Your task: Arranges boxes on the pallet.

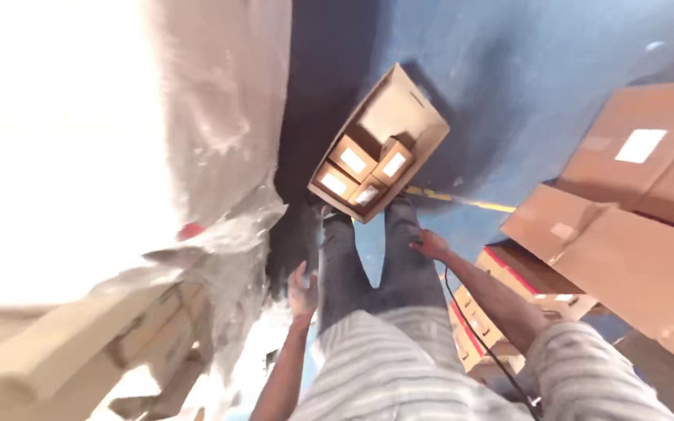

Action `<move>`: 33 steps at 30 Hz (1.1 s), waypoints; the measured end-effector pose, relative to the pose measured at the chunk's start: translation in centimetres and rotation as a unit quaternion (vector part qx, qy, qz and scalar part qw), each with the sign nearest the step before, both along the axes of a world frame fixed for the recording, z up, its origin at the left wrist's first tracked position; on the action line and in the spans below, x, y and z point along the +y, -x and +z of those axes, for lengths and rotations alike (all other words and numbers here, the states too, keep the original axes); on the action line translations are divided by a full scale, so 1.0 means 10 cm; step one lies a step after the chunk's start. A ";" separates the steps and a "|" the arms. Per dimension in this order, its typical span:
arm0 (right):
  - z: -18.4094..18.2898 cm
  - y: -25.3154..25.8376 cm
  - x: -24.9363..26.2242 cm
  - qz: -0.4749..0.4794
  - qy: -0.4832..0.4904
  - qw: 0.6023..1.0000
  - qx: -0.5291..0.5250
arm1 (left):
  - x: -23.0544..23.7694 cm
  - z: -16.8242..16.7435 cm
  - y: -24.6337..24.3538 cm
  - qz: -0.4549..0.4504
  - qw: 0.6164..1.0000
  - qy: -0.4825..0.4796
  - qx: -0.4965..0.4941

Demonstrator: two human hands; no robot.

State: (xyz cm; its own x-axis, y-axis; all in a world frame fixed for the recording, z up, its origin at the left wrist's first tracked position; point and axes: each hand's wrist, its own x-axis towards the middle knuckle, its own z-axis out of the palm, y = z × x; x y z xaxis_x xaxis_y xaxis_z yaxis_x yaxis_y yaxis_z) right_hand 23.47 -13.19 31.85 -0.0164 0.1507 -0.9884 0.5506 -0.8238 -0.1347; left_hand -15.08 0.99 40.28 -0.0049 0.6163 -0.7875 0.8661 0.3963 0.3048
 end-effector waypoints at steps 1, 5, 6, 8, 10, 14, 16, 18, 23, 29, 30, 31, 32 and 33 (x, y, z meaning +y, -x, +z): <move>0.27 0.11 -0.07 -0.014 -0.011 1.000 -0.009 | 0.05 0.33 0.12 0.029 0.998 -0.046 -0.027; 1.19 0.54 -0.11 -0.114 -0.081 0.988 -0.070 | 0.28 1.45 0.53 0.038 0.964 -0.243 -0.099; 1.35 0.64 -0.04 -0.129 -0.102 0.982 -0.090 | 0.36 1.68 0.62 0.032 0.949 -0.296 -0.102; 1.60 0.86 0.18 -0.136 -0.150 0.973 -0.113 | 0.55 2.12 0.87 0.033 0.915 -0.393 -0.088; 1.71 0.98 0.39 -0.135 -0.205 0.962 -0.121 | 0.76 2.40 1.18 0.057 0.860 -0.505 -0.048; 1.90 1.14 0.65 -0.129 -0.241 0.951 -0.148 | 1.25 2.86 2.03 0.128 0.765 -0.628 0.061; 2.02 1.16 0.76 -0.121 -0.231 0.953 -0.153 | 1.52 3.10 2.49 0.153 0.756 -0.628 0.105; 2.06 1.17 0.87 -0.096 -0.233 0.957 -0.146 | 1.87 3.39 2.97 0.156 0.765 -0.612 0.126; 2.01 1.10 1.09 0.001 -0.246 0.962 -0.121 | 2.87 3.90 4.01 0.044 0.931 -0.323 0.163; 2.33 1.36 1.42 -0.049 -0.291 0.953 -0.076 | 3.49 3.79 4.08 -0.061 0.960 -0.129 0.241; 2.36 1.42 1.43 -0.062 -0.294 0.951 -0.075 | 3.50 3.78 4.05 -0.068 0.958 -0.138 0.241; 2.35 1.47 1.43 -0.070 -0.297 0.950 -0.073 | 3.49 3.78 4.04 -0.071 0.955 -0.159 0.238; 2.33 1.52 1.41 -0.071 -0.296 0.950 -0.065 | 3.45 3.77 4.05 -0.067 0.952 -0.181 0.238; 2.30 1.56 1.39 -0.062 -0.293 0.953 -0.051 | 3.38 3.78 4.04 -0.059 0.949 -0.198 0.239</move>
